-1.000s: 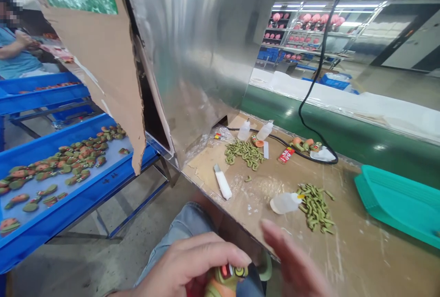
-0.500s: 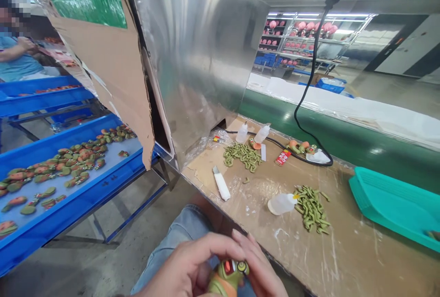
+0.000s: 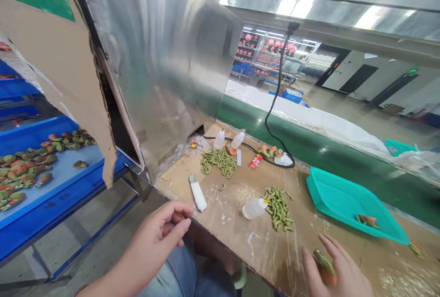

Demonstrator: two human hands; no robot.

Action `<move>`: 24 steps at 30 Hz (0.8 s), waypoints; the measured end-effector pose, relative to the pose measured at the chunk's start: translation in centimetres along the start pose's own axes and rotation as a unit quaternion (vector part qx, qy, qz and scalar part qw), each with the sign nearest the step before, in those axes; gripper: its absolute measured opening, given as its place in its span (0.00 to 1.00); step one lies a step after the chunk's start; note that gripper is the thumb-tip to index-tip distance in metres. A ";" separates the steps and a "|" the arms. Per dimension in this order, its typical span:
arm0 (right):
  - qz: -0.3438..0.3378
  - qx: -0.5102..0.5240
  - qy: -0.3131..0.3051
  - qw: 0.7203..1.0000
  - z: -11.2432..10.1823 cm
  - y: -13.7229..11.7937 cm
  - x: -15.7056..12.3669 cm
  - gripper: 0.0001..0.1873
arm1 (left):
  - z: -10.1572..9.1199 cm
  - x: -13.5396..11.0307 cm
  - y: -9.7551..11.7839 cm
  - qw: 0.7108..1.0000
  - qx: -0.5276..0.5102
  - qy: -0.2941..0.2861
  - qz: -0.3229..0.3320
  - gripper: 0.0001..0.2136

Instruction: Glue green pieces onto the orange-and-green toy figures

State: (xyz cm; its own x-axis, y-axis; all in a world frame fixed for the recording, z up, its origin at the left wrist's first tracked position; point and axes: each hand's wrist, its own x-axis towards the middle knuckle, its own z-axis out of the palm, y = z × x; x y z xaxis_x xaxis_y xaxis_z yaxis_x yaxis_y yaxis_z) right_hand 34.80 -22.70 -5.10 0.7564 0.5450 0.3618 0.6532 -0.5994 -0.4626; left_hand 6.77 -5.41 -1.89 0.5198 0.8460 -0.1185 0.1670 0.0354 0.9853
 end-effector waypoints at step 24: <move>-0.095 0.114 -0.181 0.972 10.3 -12.3 14.2 0.06 | 4.2 6.6 -2.3 0.962 0.222 -0.037 0.155 0.22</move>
State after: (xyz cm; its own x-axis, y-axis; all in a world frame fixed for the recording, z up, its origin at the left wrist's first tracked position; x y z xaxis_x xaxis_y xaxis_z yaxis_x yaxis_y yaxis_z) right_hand 37.16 -1.55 -2.57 0.5338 0.8284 0.1696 0.7242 -0.3443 -0.5975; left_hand 13.37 -2.11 -5.45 0.6578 0.7387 0.1472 0.3277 -0.4566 0.8271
